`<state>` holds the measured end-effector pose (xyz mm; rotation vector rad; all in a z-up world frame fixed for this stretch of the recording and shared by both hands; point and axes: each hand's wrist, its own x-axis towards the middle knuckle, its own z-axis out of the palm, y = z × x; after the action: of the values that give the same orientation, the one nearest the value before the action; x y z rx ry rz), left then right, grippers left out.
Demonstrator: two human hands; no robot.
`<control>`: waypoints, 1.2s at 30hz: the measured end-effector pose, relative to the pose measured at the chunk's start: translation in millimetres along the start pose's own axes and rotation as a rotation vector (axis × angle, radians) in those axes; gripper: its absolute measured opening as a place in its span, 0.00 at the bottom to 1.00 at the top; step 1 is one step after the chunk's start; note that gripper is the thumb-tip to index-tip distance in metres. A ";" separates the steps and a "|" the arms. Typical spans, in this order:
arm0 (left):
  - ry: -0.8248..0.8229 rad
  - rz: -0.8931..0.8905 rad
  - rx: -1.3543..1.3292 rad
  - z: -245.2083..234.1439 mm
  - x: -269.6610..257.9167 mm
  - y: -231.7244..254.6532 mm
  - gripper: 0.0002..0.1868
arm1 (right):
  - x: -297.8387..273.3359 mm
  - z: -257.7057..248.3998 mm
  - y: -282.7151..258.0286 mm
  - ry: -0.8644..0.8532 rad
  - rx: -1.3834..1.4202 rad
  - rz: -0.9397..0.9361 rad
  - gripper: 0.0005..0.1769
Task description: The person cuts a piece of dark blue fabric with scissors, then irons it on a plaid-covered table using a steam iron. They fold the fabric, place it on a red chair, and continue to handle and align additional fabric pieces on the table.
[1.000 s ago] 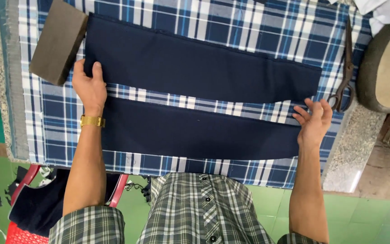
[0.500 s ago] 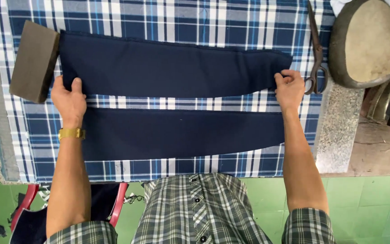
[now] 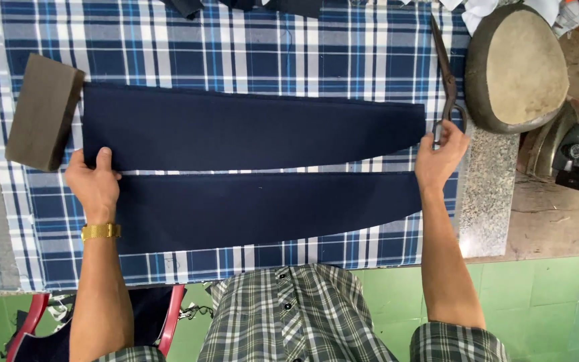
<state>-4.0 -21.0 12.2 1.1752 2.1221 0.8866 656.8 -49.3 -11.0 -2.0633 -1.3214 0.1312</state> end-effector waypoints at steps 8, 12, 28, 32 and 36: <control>0.020 0.032 0.098 -5.0 -4.4 -13.6 0.24 | -1.9 6.3 26.3 -0.189 -0.406 -0.127 0.38; 0.051 0.164 0.243 -2.8 -1.7 -39.4 0.25 | 8.4 4.4 6.8 -0.168 -0.433 -0.111 0.34; 0.161 0.152 0.165 6.5 -5.1 -16.2 0.14 | 35.2 33.4 53.6 -0.095 -0.021 -0.055 0.10; 0.195 0.083 0.179 3.5 -11.2 -9.4 0.12 | 23.9 9.7 -6.8 -0.119 0.016 -0.105 0.20; 0.401 0.283 0.262 -0.6 -16.1 -8.3 0.15 | 4.5 11.2 -41.1 -0.003 -0.080 -0.421 0.21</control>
<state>-1.1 -38.5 8.6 1.5686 2.4895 1.0643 622.7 -29.5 5.7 -1.8000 -1.7540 -0.1066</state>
